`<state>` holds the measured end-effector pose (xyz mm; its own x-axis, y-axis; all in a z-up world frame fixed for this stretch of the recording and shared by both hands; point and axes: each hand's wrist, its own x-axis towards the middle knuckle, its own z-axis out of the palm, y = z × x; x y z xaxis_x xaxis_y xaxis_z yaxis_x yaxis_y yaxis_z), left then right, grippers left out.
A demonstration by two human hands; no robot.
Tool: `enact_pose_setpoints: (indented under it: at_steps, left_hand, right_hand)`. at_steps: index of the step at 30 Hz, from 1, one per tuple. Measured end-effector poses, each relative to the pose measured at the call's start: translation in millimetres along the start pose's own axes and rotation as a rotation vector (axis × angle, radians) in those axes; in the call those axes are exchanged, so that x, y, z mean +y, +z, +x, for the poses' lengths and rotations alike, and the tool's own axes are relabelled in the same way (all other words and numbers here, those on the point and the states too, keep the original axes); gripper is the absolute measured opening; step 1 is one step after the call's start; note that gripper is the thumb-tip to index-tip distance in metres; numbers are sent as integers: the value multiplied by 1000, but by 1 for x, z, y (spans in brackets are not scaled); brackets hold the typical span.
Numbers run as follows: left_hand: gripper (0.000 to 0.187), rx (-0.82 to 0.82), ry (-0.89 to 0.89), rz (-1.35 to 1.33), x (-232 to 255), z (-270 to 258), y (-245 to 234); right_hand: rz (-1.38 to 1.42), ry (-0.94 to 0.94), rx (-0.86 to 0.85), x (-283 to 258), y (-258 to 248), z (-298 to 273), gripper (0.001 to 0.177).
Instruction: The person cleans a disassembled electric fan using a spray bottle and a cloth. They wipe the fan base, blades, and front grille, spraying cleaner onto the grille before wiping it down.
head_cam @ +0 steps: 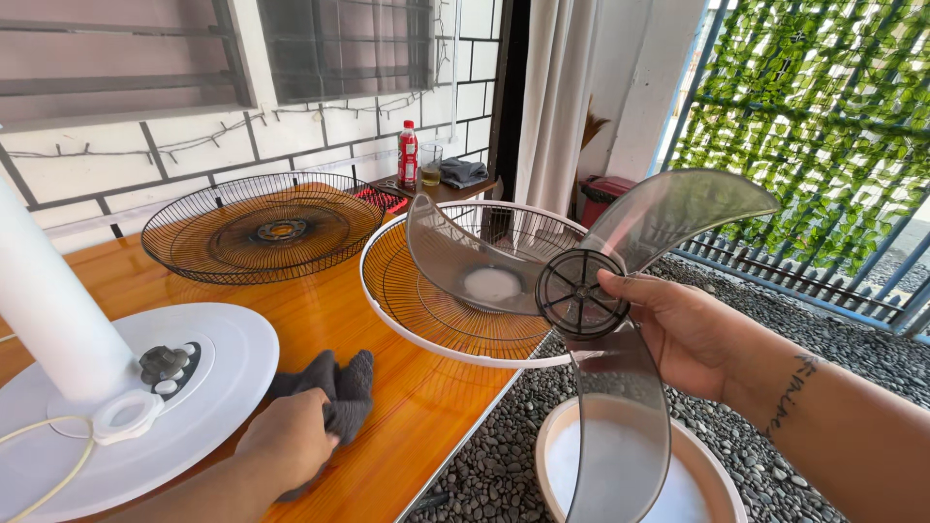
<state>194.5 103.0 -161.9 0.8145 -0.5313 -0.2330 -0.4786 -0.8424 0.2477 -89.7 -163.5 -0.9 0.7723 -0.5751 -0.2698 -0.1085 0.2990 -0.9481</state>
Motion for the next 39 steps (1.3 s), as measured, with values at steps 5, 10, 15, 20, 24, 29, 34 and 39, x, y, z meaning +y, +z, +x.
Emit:
enact_pose_setpoints:
  at_steps: [5, 10, 15, 20, 24, 29, 34, 39]
  left_hand:
    - [47, 127, -241, -1215, 0, 14, -39]
    - [19, 53, 397, -1866, 58, -22, -145]
    - [62, 316, 603, -627, 169, -100, -121]
    - [64, 406, 549, -83, 187, -126, -71]
    - [54, 710, 397, 224, 188, -117, -102]
    - [67, 696, 456, 206, 246, -160, -95]
    - [67, 480, 511, 68, 280, -196, -56]
    - [70, 697, 336, 69, 267, -143, -67]
  right_hand:
    - [76, 9, -112, 9, 10, 5, 38]
    - [67, 41, -106, 12, 25, 7, 39]
    - [178, 17, -257, 5, 33, 5, 38]
    - [296, 5, -358, -2, -2, -21, 47]
    - [280, -36, -374, -13, -37, -45, 49]
    - [269, -50, -375, -23, -73, -65, 53]
    - [236, 16, -361, -14, -98, -83, 53]
    - [217, 29, -357, -18, -120, -99, 49]
